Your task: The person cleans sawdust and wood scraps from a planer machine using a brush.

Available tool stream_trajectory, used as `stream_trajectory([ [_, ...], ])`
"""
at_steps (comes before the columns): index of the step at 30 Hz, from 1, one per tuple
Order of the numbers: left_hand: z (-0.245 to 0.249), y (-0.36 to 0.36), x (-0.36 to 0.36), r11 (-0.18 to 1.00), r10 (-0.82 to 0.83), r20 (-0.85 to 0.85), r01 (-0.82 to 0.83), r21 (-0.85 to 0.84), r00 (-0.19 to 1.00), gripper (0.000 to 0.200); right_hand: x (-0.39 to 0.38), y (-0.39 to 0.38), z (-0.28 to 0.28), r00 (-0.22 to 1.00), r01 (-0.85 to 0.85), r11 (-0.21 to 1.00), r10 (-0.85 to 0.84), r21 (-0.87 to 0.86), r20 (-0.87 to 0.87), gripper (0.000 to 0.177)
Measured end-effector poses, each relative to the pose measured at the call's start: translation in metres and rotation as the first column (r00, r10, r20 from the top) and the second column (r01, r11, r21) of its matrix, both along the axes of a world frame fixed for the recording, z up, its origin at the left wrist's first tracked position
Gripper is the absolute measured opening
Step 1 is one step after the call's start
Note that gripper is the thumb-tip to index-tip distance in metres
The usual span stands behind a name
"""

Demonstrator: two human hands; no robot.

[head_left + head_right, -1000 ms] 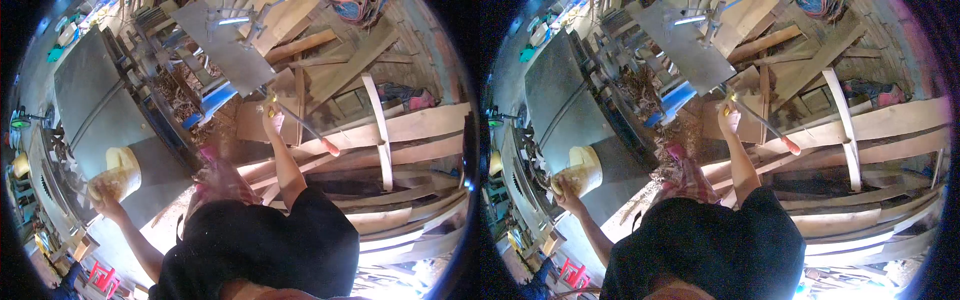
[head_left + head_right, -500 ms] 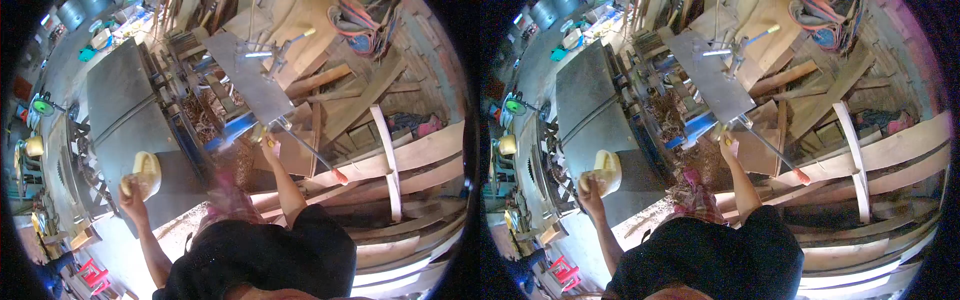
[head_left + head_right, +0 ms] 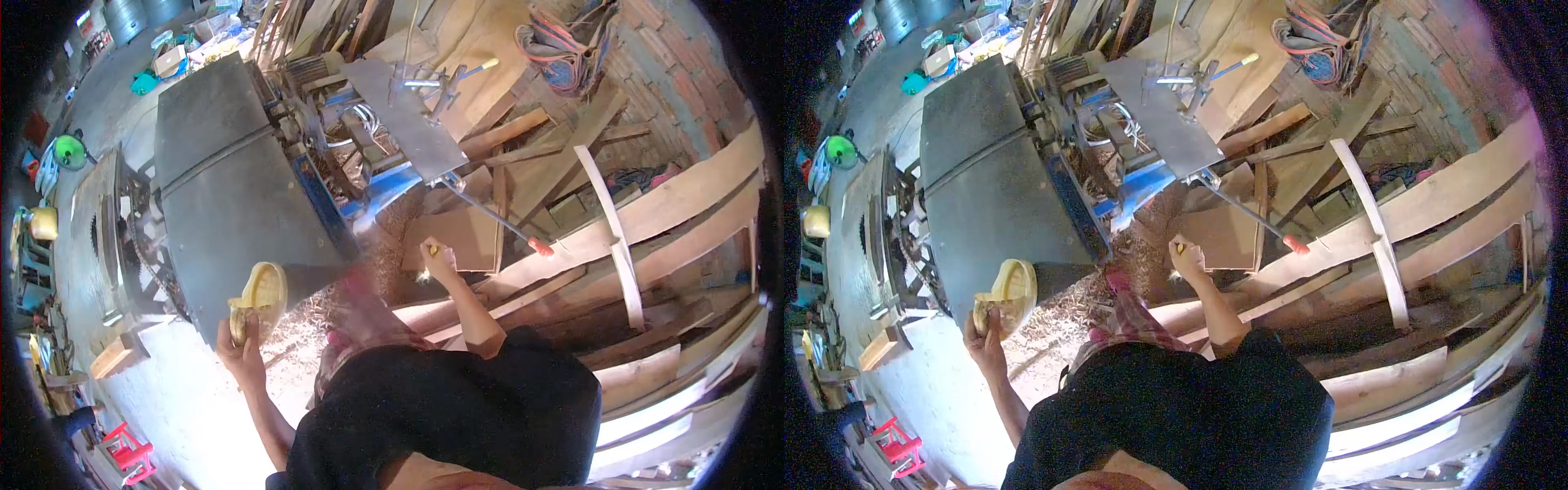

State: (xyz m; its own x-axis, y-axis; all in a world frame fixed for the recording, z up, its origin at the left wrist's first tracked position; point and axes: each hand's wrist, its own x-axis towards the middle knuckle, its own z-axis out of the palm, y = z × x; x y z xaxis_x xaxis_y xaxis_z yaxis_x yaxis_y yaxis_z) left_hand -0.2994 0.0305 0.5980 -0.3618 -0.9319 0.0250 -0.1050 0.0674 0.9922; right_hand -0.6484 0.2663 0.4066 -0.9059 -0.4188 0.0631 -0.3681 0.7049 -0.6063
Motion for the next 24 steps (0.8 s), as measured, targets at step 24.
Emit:
stream_trajectory([
  [24, -0.044, 0.067, 0.156, 0.988, 0.077, 0.158, -0.097, 0.122, 0.984, 0.024, 0.108, -0.108, -0.075, 0.422, -0.889, 0.237, 0.757, 0.392, 0.499, 0.03],
])
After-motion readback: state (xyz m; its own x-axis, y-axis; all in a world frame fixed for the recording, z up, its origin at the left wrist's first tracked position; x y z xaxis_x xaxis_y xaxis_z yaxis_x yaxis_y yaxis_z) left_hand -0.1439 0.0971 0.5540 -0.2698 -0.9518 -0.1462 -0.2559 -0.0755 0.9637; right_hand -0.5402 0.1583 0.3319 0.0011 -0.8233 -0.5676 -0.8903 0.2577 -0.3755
